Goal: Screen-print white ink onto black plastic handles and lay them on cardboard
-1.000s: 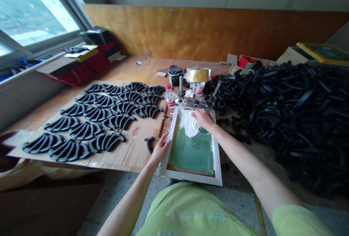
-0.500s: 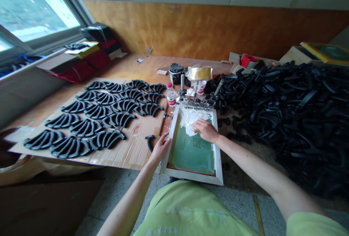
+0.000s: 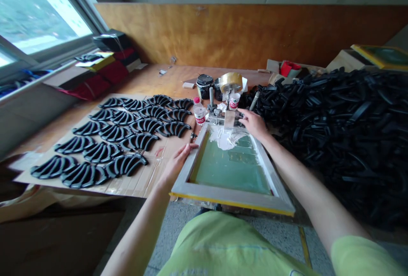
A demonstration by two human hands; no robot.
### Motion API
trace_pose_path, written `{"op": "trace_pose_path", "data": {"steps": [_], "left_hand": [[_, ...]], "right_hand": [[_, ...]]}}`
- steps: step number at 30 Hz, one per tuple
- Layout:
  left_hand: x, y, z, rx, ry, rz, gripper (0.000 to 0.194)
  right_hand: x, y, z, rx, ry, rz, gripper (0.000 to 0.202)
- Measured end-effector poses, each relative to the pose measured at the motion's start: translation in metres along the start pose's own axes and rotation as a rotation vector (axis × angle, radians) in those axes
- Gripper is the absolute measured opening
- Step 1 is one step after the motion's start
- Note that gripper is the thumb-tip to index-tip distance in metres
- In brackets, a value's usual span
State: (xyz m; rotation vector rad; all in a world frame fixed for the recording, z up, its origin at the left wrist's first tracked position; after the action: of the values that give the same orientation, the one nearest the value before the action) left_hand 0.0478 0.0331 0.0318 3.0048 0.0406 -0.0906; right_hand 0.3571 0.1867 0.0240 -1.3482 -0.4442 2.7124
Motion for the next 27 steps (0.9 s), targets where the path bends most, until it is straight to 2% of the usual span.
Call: {"op": "trace_pose_path", "data": {"steps": [2,4,5,7,9,11,14,16,17,19,20,22,24,26,27], "left_hand": [[0.004,-0.011,-0.026,0.111,0.092,-0.027,0.049],[0.012,-0.025,-0.045,0.202,0.233,-0.03,0.049],[0.016,-0.032,-0.05,0.225,0.295,-0.031,0.05],[0.025,-0.043,-0.051,0.232,0.368,-0.058,0.051],[0.033,-0.045,-0.037,0.208,0.406,-0.135,0.05],[0.048,-0.034,-0.009,0.082,0.405,-0.149,0.052],[0.08,0.0,0.044,-0.286,0.372,0.054,0.059],[0.091,0.023,0.072,-0.419,0.374,0.137,0.061],[0.09,0.03,0.082,-0.436,0.366,0.135,0.06],[0.069,0.035,0.101,-0.42,0.288,0.073,0.06],[0.05,0.033,0.111,-0.407,0.214,0.019,0.061],[0.0,0.027,0.133,-0.382,0.025,-0.116,0.064],[-0.051,0.024,0.156,-0.428,-0.195,-0.227,0.063],[-0.084,0.024,0.175,-0.475,-0.369,-0.206,0.059],[-0.094,0.025,0.182,-0.49,-0.426,-0.176,0.056]], "right_hand": [[-0.012,0.012,-0.033,0.182,-0.051,-0.077,0.03],[-0.008,0.038,-0.059,0.325,-0.045,-0.09,0.025],[0.0,0.054,-0.064,0.327,-0.03,-0.05,0.024],[0.024,0.084,-0.06,0.202,0.005,0.098,0.027],[0.049,0.109,-0.042,0.027,0.089,0.225,0.033],[0.062,0.125,-0.018,-0.052,0.179,0.252,0.027],[0.064,0.143,0.024,-0.057,0.197,0.163,0.015],[0.063,0.157,0.052,-0.175,0.148,0.172,0.017],[0.063,0.164,0.061,-0.252,0.118,0.206,0.019],[0.06,0.176,0.059,-0.312,0.074,0.255,0.024],[0.056,0.179,0.046,-0.257,0.081,0.237,0.026],[0.044,0.181,-0.002,-0.005,0.173,0.126,0.027],[0.033,0.184,-0.061,0.253,0.346,0.045,0.024],[0.029,0.19,-0.109,0.377,0.441,0.075,0.02],[0.029,0.194,-0.126,0.419,0.463,0.094,0.02]]}}
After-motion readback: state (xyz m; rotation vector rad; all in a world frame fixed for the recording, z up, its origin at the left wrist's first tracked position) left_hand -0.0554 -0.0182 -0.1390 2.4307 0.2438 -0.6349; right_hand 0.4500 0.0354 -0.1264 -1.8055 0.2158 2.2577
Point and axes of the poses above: each hand's wrist, its own y-axis away from the middle knuckle, its own x-axis out of the palm, z = x × y, the point moved 3 cm from there along -y, towards the middle knuckle, and after that the axes turned 7 degrees about x, right-handed, at the moved point
